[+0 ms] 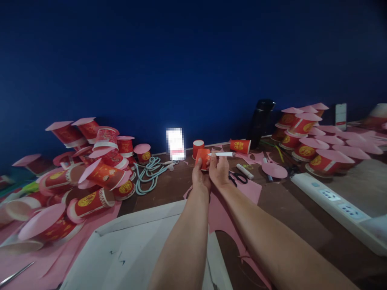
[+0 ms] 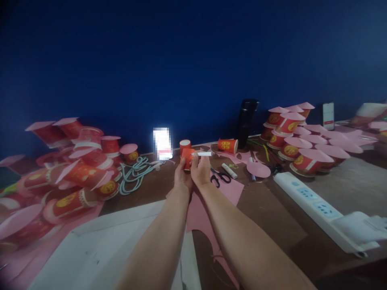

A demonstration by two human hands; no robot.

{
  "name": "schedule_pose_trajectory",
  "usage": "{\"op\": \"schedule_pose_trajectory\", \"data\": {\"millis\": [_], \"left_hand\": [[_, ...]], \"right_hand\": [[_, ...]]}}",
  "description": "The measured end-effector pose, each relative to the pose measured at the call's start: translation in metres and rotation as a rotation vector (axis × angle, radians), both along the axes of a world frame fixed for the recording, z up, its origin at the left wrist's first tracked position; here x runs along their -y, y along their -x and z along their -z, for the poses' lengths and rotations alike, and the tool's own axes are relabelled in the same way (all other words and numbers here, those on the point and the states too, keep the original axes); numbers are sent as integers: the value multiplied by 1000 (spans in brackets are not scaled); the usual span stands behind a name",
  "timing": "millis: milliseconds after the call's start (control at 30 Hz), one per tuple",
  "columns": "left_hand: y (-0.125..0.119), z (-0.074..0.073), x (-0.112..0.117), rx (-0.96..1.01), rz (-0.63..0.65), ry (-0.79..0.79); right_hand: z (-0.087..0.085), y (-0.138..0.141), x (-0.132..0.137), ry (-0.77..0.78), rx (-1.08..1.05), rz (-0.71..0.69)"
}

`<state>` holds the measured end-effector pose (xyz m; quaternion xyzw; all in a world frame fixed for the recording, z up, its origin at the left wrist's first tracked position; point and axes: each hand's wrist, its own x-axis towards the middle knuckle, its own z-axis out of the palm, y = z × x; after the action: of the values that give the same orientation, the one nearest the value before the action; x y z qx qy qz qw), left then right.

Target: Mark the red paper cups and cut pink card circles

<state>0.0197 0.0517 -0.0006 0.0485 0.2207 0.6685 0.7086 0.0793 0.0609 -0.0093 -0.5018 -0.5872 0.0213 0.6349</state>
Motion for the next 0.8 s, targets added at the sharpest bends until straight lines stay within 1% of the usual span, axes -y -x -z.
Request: {"op": "schedule_pose_trajectory", "data": {"millis": [300,433,633,800], "left_hand": [[0,1,0,0,-24,-19],[0,3,-2,-4,-27,-21],[0,5,-2,-21,-20,-8],[0,3,0,-8,-16,7]], "right_hand": [[-5,1,4,31,-27,-40],[-4,1,4,16,-23,-34],[-3,2,3,53,-46,-66],[-2,2,3,38,-25,-55]]}}
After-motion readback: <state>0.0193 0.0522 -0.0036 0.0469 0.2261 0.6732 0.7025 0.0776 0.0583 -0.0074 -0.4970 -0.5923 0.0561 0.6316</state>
